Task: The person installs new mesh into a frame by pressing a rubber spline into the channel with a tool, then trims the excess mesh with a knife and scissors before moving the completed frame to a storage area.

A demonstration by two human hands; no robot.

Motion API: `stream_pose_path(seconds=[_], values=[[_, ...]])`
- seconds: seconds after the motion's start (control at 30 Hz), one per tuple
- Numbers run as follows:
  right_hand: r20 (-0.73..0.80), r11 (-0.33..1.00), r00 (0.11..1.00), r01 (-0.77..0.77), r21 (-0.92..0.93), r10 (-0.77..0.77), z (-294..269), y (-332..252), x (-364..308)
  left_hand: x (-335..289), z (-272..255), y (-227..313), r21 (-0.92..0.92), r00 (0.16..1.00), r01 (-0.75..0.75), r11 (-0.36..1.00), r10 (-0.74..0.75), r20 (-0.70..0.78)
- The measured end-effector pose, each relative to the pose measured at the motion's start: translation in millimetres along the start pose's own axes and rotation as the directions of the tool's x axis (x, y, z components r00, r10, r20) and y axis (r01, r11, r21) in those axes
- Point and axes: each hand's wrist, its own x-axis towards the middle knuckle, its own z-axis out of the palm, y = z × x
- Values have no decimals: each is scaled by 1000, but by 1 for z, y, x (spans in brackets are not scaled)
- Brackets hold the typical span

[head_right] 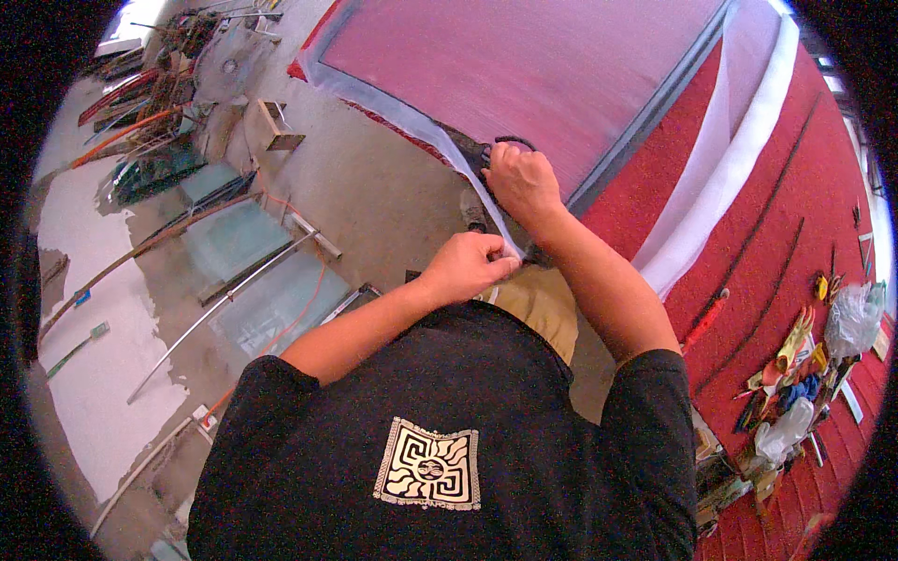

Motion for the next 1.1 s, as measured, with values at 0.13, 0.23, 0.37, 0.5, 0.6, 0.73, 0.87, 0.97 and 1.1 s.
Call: stream_pose_path(seconds=[0.13, 0.23, 0.37, 0.5, 0.6, 0.73, 0.87, 0.97, 1.1], values=[[-27, 1000, 1000, 11, -2, -11, 2, -8, 24, -8, -8, 2, -34, 1000, -28, 999, 28, 5], [-53, 999, 998, 38, -33, -39, 6, -15, 41, -14, -11, 4, -99, 999, -46, 994, 46, -5], [-22, 1000, 1000, 9, -5, -9, 1, -25, 64, -21, -23, 9, -64, 996, -94, 994, 95, 1], [-36, 1000, 999, 20, -4, -21, 3, -34, 87, -26, -31, 10, -60, 994, -98, 993, 100, 36], [-57, 997, 996, 66, -39, -69, 3, -39, 102, -28, -35, 5, 1, 992, -125, 992, 125, 22], [-56, 996, 995, 82, -42, -85, 5, -46, 124, -29, -37, -5, 16, 983, -176, 984, 176, 47], [-53, 997, 996, 72, -9, -72, 3, -59, 147, -31, -37, -10, 58, 968, -238, 969, 233, 91], [-41, 996, 996, 80, -35, -81, 1, -69, 164, -37, -40, -12, 36, 958, -271, 962, 266, 112], [-79, 997, 994, 79, -1, -79, 7, -75, 185, -41, -50, -11, 12, 950, -269, 963, 263, 166]])
